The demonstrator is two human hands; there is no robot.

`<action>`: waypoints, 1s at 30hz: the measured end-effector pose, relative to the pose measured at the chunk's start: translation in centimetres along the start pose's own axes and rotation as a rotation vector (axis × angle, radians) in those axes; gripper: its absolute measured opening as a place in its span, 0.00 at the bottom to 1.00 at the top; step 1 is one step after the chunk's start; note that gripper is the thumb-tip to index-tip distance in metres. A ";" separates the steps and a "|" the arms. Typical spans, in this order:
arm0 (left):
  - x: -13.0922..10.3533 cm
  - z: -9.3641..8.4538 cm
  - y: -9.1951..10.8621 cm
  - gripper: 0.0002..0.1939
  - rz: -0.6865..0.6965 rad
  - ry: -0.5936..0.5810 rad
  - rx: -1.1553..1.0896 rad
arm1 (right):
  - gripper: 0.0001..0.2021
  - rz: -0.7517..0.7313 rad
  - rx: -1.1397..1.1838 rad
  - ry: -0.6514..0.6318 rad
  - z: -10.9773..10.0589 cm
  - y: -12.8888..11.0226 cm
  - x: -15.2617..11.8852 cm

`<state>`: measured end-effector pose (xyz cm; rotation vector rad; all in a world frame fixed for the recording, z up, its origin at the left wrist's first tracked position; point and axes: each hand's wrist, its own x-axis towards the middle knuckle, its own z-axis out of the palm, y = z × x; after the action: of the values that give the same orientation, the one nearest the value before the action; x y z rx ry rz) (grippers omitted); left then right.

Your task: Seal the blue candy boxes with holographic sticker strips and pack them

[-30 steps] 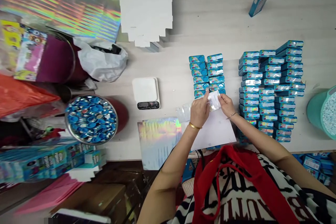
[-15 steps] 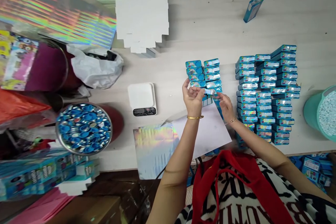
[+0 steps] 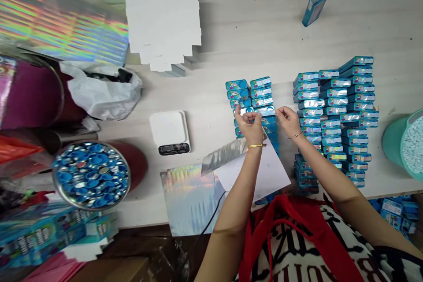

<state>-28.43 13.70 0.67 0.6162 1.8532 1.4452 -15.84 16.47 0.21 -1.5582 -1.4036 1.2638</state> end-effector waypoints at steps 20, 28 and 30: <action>0.4 2.2 -1.4 0.45 0.190 0.027 0.717 | 0.12 -0.042 -0.201 -0.042 0.7 5.0 3.0; 0.9 1.4 -1.4 0.54 0.217 0.097 0.839 | 0.19 -0.064 -0.122 0.051 2.5 6.1 -1.0; 1.1 1.4 -1.7 0.55 0.164 0.099 0.818 | 0.22 -0.054 -0.164 -0.006 2.7 6.8 -1.6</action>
<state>-27.94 14.95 -1.43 1.1105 2.5119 0.7611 -16.15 13.28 -6.51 -1.6141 -1.5758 1.1467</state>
